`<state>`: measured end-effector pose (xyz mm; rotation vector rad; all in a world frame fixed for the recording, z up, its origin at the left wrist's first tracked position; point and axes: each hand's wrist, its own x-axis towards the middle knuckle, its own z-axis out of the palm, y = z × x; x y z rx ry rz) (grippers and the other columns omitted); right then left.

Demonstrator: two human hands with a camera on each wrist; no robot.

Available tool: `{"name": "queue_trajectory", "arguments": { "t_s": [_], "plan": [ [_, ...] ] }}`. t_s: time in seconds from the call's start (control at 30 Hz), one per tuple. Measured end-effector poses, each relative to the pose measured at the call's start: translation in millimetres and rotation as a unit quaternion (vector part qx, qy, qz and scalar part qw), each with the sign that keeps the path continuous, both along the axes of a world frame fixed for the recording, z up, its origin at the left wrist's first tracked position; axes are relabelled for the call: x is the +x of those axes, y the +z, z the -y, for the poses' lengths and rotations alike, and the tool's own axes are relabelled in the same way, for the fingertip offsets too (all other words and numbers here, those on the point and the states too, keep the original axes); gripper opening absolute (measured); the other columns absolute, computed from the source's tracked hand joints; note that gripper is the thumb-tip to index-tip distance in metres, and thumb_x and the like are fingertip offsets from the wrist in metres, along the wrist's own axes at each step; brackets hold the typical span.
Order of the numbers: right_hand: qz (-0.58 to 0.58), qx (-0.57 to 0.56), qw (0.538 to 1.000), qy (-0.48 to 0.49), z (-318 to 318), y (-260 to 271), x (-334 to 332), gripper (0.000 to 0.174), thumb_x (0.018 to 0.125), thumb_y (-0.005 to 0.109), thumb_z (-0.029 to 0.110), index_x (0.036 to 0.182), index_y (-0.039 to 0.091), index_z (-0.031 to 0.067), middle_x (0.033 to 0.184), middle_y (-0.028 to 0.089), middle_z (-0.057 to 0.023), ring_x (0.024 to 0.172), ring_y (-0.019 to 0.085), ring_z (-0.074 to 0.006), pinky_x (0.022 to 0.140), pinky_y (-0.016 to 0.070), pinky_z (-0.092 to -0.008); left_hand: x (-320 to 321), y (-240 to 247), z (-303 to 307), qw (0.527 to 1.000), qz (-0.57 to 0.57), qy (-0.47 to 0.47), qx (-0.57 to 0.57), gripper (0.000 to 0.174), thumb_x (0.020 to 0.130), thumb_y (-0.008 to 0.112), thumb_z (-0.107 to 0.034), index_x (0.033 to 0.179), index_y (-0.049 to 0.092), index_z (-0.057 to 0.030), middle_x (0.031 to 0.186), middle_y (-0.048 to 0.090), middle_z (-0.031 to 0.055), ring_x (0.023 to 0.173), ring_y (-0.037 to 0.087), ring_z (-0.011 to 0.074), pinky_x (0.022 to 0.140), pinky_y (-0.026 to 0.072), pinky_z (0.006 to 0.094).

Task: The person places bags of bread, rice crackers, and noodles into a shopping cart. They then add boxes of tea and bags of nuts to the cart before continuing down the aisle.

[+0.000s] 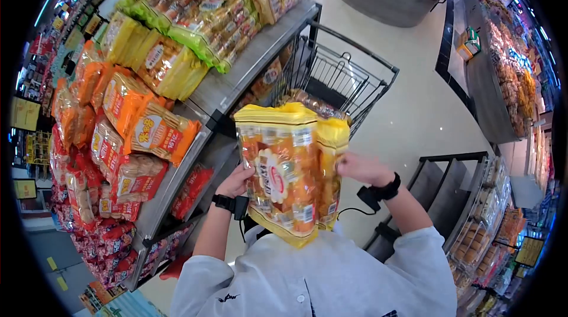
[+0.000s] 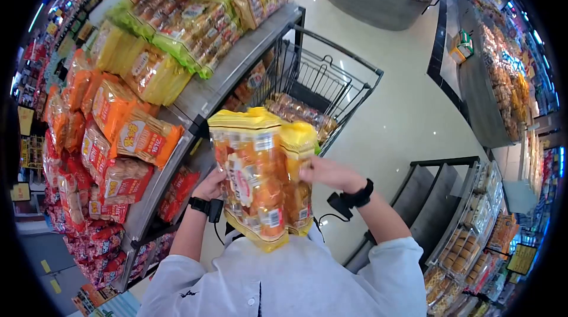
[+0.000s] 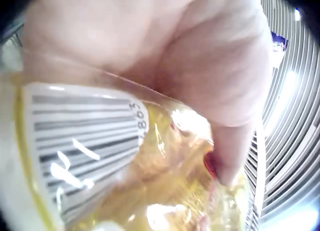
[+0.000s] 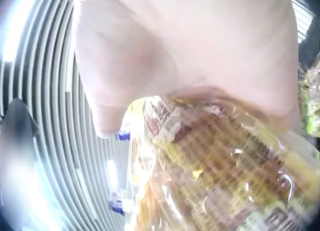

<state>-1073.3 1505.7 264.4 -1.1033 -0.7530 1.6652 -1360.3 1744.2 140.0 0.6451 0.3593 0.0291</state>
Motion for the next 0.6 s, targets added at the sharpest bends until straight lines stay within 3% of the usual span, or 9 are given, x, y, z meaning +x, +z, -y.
{"name": "queue_trajectory", "arguments": {
  "t_s": [0.1,0.2,0.27,0.33,0.37,0.43,0.47,0.53,0.6],
  "plan": [
    [0.029,-0.062,0.997,-0.041,-15,-41,-26,0.069,0.084,0.07,0.035,0.136,0.04,0.0025,0.129,0.051,-0.0039,0.112,0.049,-0.0127,0.099,0.0371,-0.0304,-6,-30,10,0.99,-0.136,-0.006,0.026,0.052,0.092,0.06,-0.016,0.138,0.038,-0.0053,0.131,0.052,0.0062,0.116,0.053,0.0173,0.099,0.0437,0.035],
    [0.036,-0.064,0.994,-0.086,-64,-45,-35,0.063,0.081,0.074,0.031,0.131,0.047,0.0021,0.122,0.056,-0.0033,0.111,0.051,-0.0121,0.097,0.0394,-0.0312,-6,-81,22,0.995,-0.101,0.017,-0.005,0.053,0.093,0.06,-0.023,0.137,0.038,-0.0034,0.132,0.052,0.0066,0.119,0.051,0.0188,0.102,0.0406,0.036],
    [0.086,-0.087,0.991,-0.062,-102,-57,-27,0.064,0.078,0.076,0.026,0.13,0.047,0.0018,0.121,0.058,-0.0047,0.109,0.054,-0.0139,0.096,0.0416,-0.0324,-14,-122,23,0.994,-0.091,0.054,-0.031,0.052,0.093,0.058,-0.019,0.138,0.035,-0.0073,0.135,0.048,0.0075,0.122,0.049,0.0207,0.104,0.0387,0.0388],
    [0.246,0.011,0.967,-0.062,-133,-85,-26,0.065,0.076,0.078,0.032,0.127,0.05,0.0018,0.117,0.061,-0.0073,0.107,0.056,-0.0171,0.094,0.0429,-0.0326,-17,-152,16,0.993,-0.091,0.065,-0.042,0.046,0.094,0.057,-0.018,0.135,0.038,-0.0076,0.131,0.051,0.0074,0.119,0.05,0.0215,0.102,0.0404,0.04],
    [0.25,0.003,0.966,-0.064,-151,-103,-20,0.065,0.076,0.078,0.032,0.127,0.05,0.0018,0.117,0.061,-0.0073,0.107,0.056,-0.0171,0.094,0.0429,-0.0326,-11,-168,10,0.993,-0.088,0.06,-0.048,0.046,0.094,0.057,-0.018,0.135,0.038,-0.0076,0.131,0.051,0.0074,0.119,0.05,0.0215,0.102,0.0404,0.04],
    [0.274,-0.1,0.955,0.063,-178,-142,-12,0.064,0.073,0.078,0.038,0.121,0.055,0.0031,0.113,0.063,-0.0093,0.105,0.057,-0.0193,0.091,0.0435,-0.0324,-11,-203,13,0.982,-0.14,0.025,-0.127,0.04,0.093,0.059,-0.016,0.13,0.044,-0.0113,0.126,0.053,0.0048,0.112,0.054,0.0204,0.098,0.0435,0.0382],
    [0.274,-0.106,0.954,0.065,-192,-160,-6,0.064,0.073,0.078,0.038,0.121,0.055,0.0031,0.113,0.063,-0.0093,0.105,0.057,-0.0193,0.091,0.0435,-0.0324,-13,-235,18,0.983,-0.125,-0.016,-0.135,0.034,0.094,0.058,-0.018,0.126,0.048,-0.0121,0.126,0.053,0.0047,0.115,0.052,0.0208,0.099,0.0432,0.0411],
    [0.335,-0.101,0.925,0.152,-214,-199,4,0.063,0.072,0.078,0.042,0.117,0.058,0.0048,0.11,0.065,-0.0089,0.101,0.058,-0.0193,0.088,0.0441,-0.0322,-1,-243,19,0.961,-0.194,-0.016,-0.196,0.032,0.095,0.055,-0.023,0.125,0.049,-0.0129,0.126,0.053,0.0043,0.117,0.051,0.0214,0.102,0.0422,0.0461],
    [0.305,-0.077,0.935,0.161,-212,-247,21,0.059,0.072,0.079,0.04,0.115,0.059,0.0056,0.107,0.066,-0.0068,0.098,0.059,-0.0193,0.087,0.0447,-0.0317,2,-281,27,0.947,-0.242,0.023,-0.209,0.031,0.094,0.058,-0.017,0.123,0.051,-0.0116,0.125,0.054,0.0048,0.116,0.052,0.0195,0.101,0.0448,0.0446]
  ]
}}
